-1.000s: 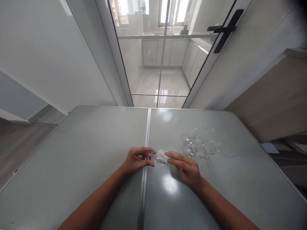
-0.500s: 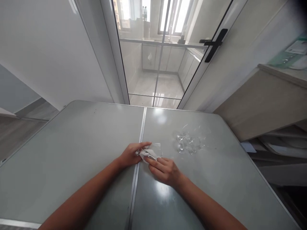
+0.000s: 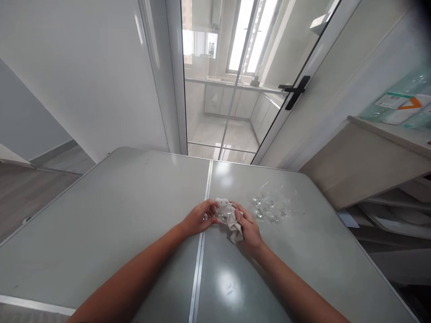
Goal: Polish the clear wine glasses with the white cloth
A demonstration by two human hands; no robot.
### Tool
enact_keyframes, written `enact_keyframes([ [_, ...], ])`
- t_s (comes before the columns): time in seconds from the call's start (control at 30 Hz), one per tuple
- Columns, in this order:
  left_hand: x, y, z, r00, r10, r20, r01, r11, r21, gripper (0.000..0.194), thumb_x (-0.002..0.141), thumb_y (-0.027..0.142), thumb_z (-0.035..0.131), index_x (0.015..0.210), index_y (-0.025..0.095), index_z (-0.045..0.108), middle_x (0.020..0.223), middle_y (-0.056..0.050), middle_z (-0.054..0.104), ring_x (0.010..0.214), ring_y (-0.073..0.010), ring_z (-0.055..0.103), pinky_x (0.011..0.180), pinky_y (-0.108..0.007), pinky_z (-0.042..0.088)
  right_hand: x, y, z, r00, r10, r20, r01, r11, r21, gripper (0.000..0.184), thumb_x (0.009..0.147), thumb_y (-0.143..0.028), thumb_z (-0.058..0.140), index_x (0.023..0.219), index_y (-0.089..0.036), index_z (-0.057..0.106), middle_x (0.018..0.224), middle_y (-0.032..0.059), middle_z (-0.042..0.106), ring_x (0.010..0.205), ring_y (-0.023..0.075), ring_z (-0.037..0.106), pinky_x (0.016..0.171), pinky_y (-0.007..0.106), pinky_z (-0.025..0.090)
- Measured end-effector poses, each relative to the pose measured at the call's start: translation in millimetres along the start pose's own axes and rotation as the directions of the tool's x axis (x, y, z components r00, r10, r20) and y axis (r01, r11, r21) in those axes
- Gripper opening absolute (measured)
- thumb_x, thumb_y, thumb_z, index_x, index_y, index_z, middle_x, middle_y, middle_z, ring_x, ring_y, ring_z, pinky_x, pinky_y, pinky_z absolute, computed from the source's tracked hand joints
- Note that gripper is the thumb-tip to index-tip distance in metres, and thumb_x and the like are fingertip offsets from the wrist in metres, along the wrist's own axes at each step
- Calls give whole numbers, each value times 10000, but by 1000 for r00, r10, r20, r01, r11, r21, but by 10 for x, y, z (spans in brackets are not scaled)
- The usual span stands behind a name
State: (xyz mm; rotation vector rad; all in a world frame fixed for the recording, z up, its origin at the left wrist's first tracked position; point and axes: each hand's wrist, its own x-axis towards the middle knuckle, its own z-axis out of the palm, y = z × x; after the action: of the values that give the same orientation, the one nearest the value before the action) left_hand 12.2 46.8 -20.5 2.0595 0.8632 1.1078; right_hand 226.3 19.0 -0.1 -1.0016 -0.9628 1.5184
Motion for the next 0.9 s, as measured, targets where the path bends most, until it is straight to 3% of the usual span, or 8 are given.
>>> enact_keyframes([
  [0.07,-10,-18,19,999,-44,-28,43,999,-20,336,865,304,741,1119,216,540,847,5,605,730,-142,610,707,-270,542,-3,-24,136,998,57,31,-63,972,227,386,907,-428,648,1233,-232,712,1194,61,732,1031,237,676,866,342,551],
  [0.13,-6,-19,24,995,-89,-45,85,994,-73,263,878,291,714,1055,219,532,796,30,584,678,-129,619,666,-256,533,9,-33,261,996,25,81,-53,930,363,414,868,-363,653,1261,-241,697,1206,60,727,1044,244,676,882,366,557],
  [0.3,35,34,-27,974,-214,-74,183,934,-306,229,900,328,682,885,209,487,721,49,580,587,-121,653,579,-233,516,27,19,383,994,-3,108,-37,930,366,600,731,-121,709,1311,-268,656,1139,36,743,859,186,697,747,295,565],
  [0.47,19,35,-56,974,-209,85,226,915,-334,354,867,333,727,723,196,435,585,47,568,504,-118,626,502,-203,432,26,6,332,998,-61,29,39,869,493,487,800,-202,639,1283,-254,672,1191,37,726,958,195,687,798,293,561],
  [0.57,8,-1,-66,972,-202,119,233,874,-427,416,826,355,776,696,193,416,584,47,552,479,-109,603,498,-207,432,61,23,333,994,3,111,-50,903,426,351,804,-228,655,1146,-207,734,1030,40,750,867,191,677,758,278,549],
  [0.63,13,-22,-78,974,-217,71,225,856,-466,436,827,386,778,697,195,409,577,50,542,476,-100,580,499,-208,422,95,50,323,993,-3,118,-40,932,360,304,816,-245,687,1110,-189,738,1002,49,743,836,190,662,736,274,536],
  [0.77,27,-23,-82,963,-235,-134,175,919,-353,414,857,411,743,706,192,426,682,21,585,536,-87,545,534,-218,434,147,63,222,989,-142,-34,146,973,178,312,859,-385,736,1110,-202,711,891,32,707,733,166,604,652,255,497],
  [0.9,5,10,-55,963,-79,-257,56,994,-97,365,866,359,733,692,191,460,730,0,595,648,-113,548,620,-243,457,129,-11,151,933,-311,-179,310,950,-37,235,868,-452,739,926,-228,697,784,-10,637,688,147,543,613,236,465],
])
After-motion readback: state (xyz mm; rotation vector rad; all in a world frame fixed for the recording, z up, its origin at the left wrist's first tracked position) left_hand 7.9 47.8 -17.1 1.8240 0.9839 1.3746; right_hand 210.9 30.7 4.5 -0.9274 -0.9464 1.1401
